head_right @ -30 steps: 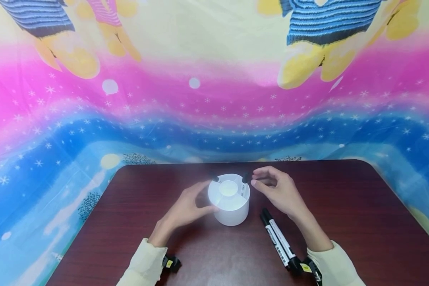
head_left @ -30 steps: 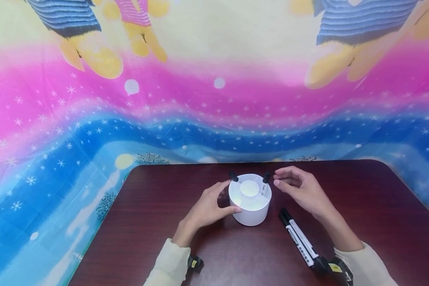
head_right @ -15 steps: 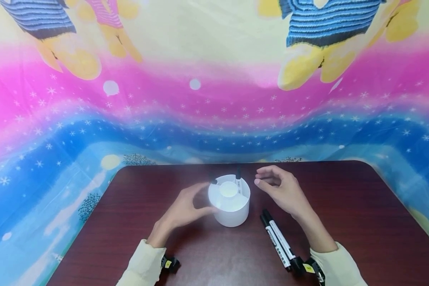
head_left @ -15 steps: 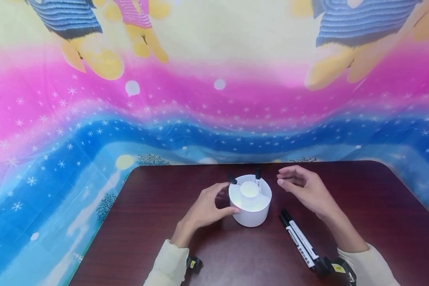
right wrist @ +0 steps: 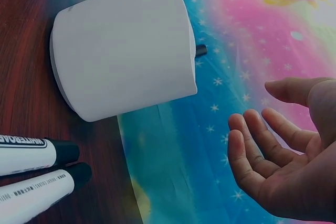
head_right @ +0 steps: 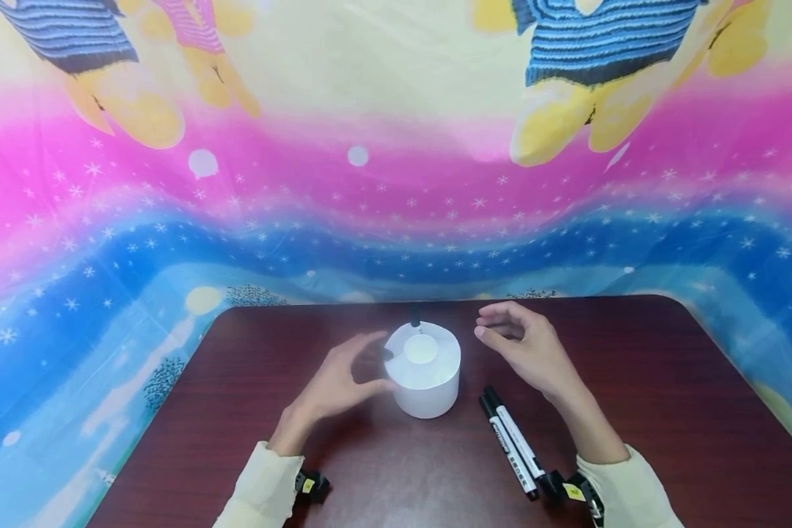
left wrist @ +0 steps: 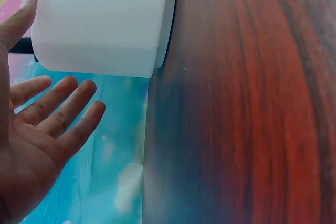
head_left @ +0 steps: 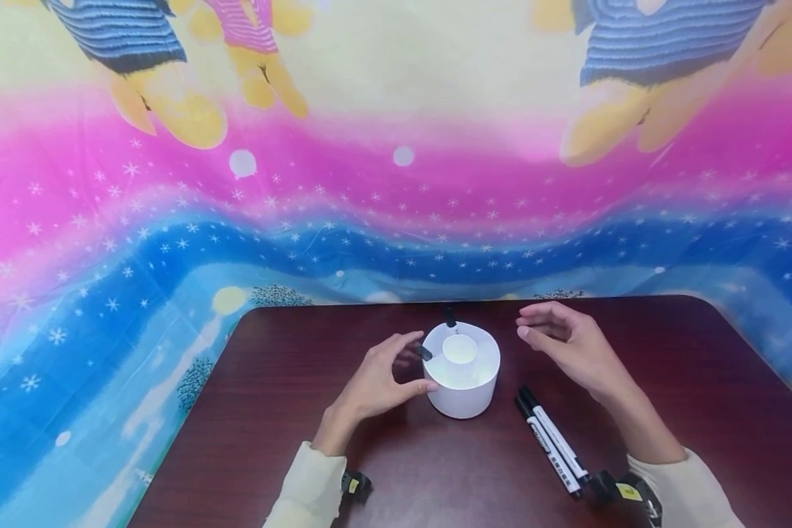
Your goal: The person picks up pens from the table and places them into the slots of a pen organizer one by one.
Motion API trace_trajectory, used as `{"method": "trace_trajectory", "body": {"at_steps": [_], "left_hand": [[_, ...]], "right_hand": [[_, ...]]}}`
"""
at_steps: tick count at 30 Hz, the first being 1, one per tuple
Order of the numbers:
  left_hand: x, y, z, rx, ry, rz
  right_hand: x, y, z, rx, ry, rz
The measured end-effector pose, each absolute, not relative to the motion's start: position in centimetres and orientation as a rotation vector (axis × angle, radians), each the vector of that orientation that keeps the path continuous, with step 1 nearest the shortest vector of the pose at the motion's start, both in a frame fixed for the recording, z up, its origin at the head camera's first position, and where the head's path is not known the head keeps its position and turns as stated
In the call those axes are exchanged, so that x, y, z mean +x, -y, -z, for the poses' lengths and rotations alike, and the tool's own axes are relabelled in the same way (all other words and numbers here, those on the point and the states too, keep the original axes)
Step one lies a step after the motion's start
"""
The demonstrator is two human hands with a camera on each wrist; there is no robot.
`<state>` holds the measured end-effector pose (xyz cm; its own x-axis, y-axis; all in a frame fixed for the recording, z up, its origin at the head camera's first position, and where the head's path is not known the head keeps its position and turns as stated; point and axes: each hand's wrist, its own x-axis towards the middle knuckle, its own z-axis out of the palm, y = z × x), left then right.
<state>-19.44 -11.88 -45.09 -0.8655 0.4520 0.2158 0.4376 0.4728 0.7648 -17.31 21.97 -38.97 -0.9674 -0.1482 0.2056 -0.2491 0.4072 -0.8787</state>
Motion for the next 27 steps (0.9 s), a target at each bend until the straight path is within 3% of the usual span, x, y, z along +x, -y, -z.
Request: {"method": "trace_trajectory", "body": {"at_steps": [12,27], "left_hand": [[-19.4,11.5,45.2,0.776,-2.713,-1.311],[-19.5,11.1,45.5,0.756,-2.725,-1.259]], "right_hand": [[-17.1,-22.4,39.4,0.353,2.599,-1.616],[-15.3,-25.8,43.1,0.32,2.747,-1.562]]}}
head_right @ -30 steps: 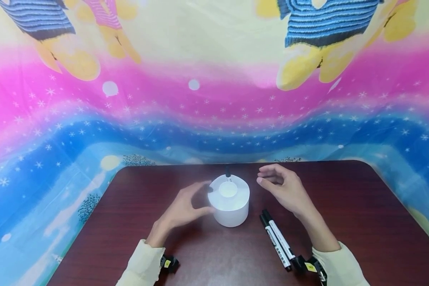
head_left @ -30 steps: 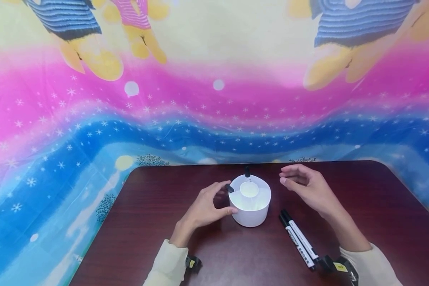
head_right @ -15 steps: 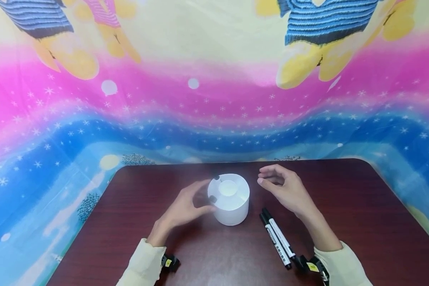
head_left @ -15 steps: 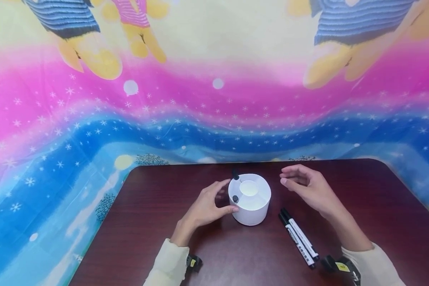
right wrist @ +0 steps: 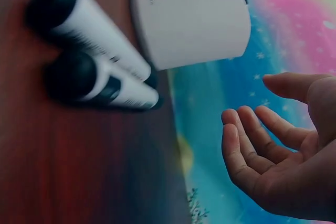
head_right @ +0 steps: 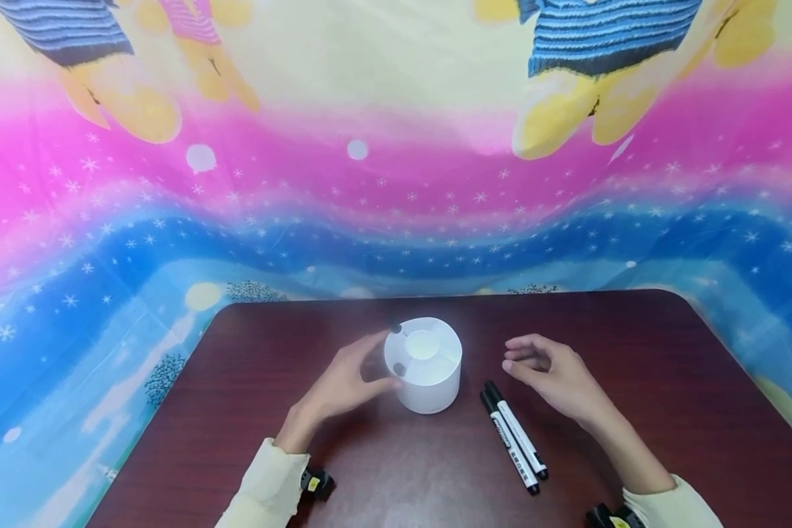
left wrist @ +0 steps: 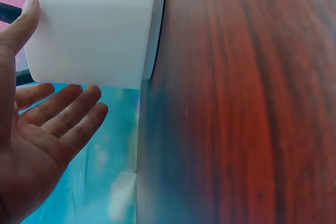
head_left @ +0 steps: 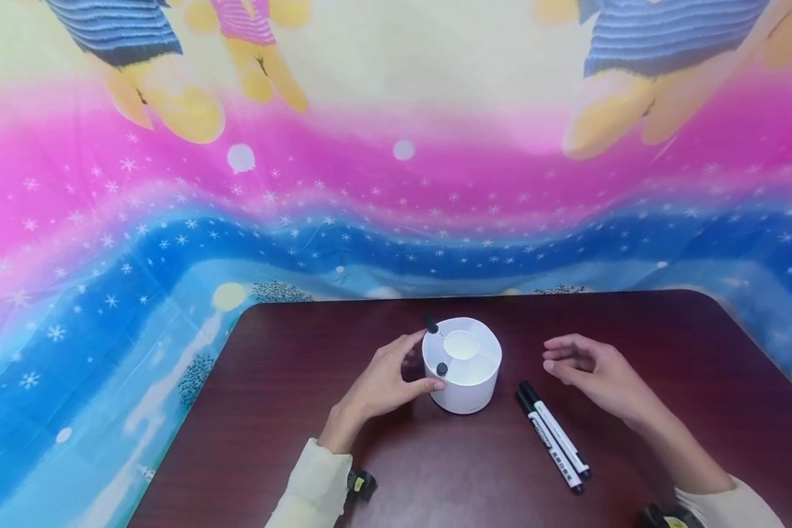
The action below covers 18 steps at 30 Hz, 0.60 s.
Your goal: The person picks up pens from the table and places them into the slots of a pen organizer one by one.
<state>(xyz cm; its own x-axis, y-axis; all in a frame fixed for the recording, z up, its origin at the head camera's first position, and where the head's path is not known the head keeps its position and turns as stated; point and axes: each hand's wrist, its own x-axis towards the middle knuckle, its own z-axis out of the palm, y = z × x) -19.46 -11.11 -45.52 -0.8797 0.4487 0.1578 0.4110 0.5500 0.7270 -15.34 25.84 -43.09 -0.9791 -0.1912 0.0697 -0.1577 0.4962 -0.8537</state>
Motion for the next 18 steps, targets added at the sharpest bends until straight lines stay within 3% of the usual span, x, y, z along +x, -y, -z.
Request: {"method": "trace_trajectory", "body": {"at_steps": [18], "left_hand": [[-19.6,11.1,45.6,0.779,-2.73,-1.249]], "right_hand": [[-13.5,-27.1,46.0,-0.237,-2.545,1.364]]}}
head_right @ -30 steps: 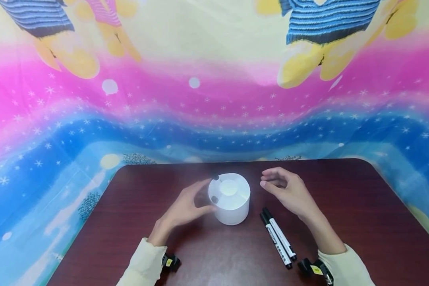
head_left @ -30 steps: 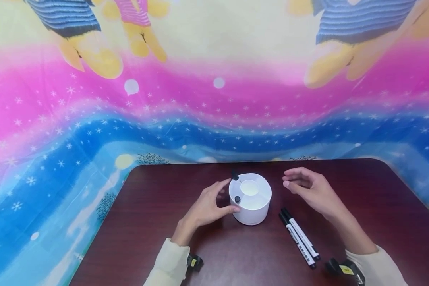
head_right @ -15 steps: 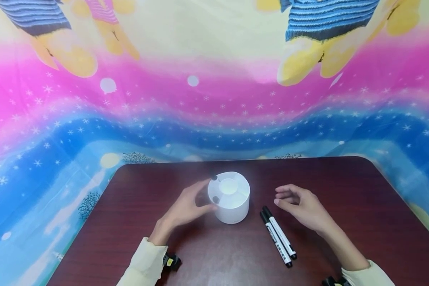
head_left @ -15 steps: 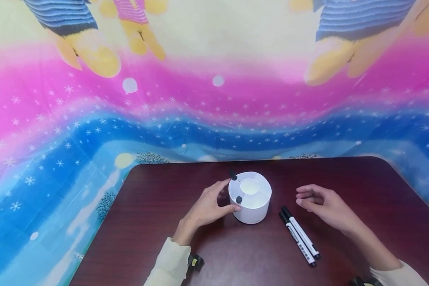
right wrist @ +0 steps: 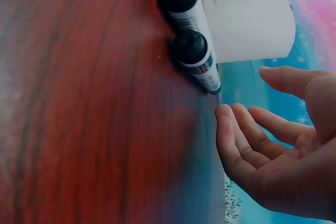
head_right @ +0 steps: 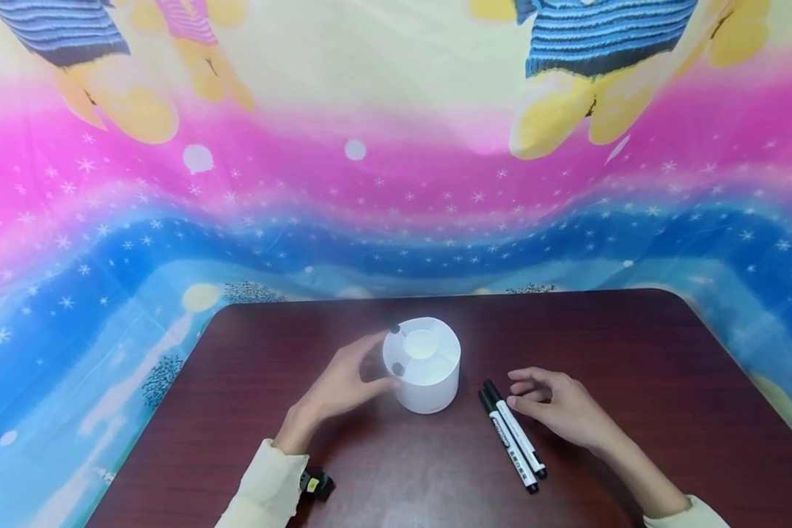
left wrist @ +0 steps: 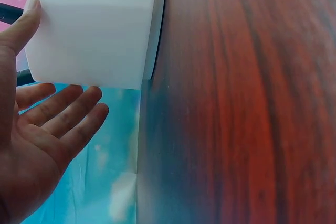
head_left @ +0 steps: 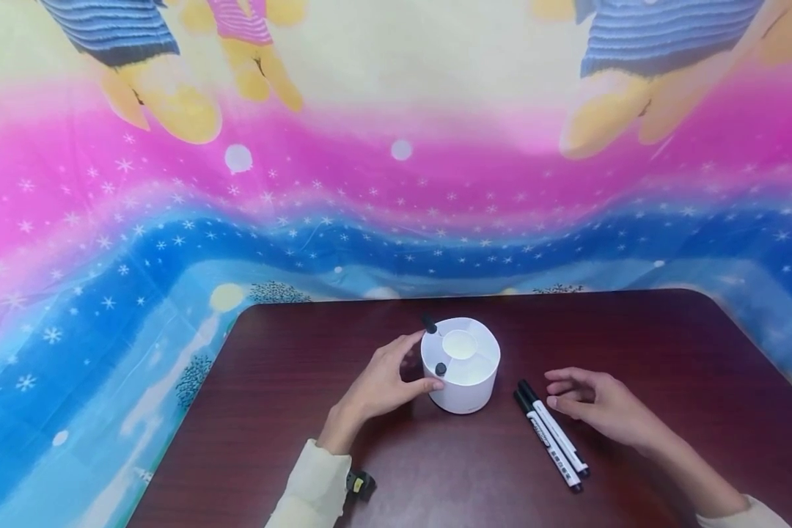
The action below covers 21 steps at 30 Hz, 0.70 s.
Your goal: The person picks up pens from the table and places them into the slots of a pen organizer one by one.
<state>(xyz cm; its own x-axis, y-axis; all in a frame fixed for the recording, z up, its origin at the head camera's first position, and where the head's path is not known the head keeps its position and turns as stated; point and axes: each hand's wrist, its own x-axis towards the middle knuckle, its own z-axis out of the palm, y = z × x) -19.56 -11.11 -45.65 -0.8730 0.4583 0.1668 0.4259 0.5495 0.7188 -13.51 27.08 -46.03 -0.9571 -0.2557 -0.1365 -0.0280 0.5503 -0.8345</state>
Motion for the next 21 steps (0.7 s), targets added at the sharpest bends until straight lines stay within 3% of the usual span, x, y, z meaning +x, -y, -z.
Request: {"method": "trace_trajectory", "body": {"at_steps": [21], "left_hand": [[-19.5,11.2,45.5,0.783,-2.719,-1.257]], "right_hand": [[-13.4,-27.0,47.0,-0.323,-2.523,1.259]]}}
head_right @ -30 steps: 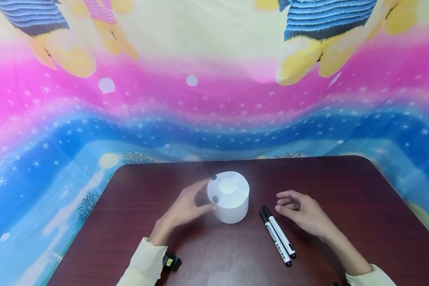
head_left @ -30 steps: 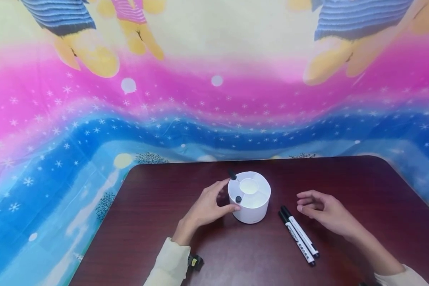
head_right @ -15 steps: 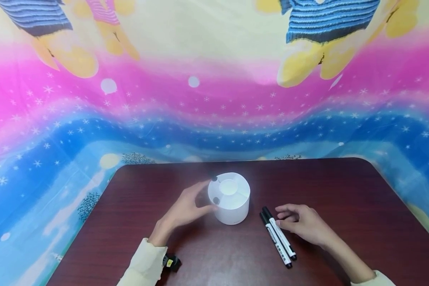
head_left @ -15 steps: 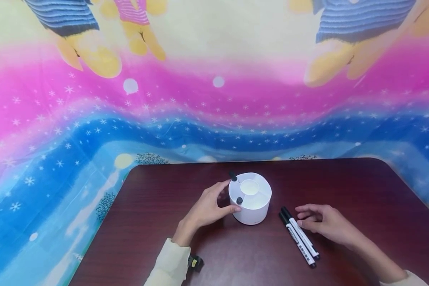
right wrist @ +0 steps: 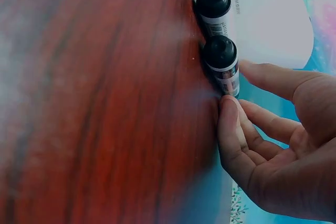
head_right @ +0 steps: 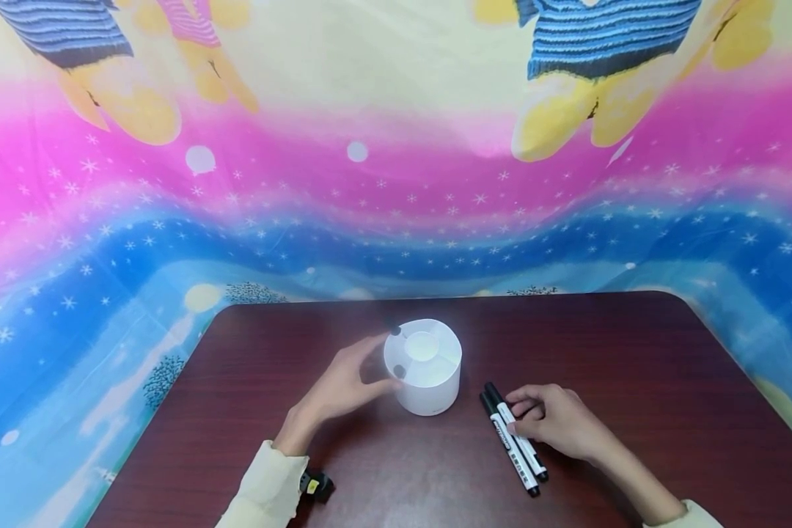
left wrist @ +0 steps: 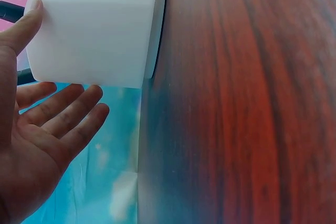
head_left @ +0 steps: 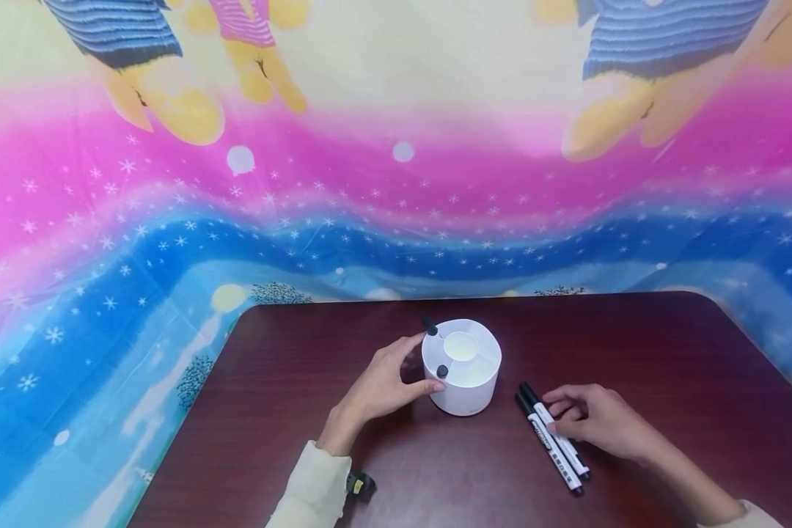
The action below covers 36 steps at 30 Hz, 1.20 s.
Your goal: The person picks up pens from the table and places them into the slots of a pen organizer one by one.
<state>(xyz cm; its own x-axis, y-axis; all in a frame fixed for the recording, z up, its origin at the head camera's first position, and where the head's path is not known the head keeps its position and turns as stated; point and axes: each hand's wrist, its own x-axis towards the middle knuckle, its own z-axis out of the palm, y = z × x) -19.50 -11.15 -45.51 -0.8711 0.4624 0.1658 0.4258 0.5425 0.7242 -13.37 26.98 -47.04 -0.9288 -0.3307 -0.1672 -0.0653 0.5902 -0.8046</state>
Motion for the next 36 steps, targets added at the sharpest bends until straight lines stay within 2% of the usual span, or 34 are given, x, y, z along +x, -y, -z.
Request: {"method": "trace_trajectory", "body": {"at_steps": [8,18,36], "left_hand": [[-19.5,11.2,45.5,0.799,-2.723,-1.258],[-19.5,11.2,45.5,0.789,-2.733,-1.249],[-19.5,11.2,45.5,0.79,-2.745,-1.238]], "right_hand": [[-13.5,-26.5,46.8,-0.282,-2.501,1.263],[-13.6,-26.8,46.5,-0.379,-2.586,1.146],[-14.5,-27.3,43.7,-0.35,-2.574,1.443]]}}
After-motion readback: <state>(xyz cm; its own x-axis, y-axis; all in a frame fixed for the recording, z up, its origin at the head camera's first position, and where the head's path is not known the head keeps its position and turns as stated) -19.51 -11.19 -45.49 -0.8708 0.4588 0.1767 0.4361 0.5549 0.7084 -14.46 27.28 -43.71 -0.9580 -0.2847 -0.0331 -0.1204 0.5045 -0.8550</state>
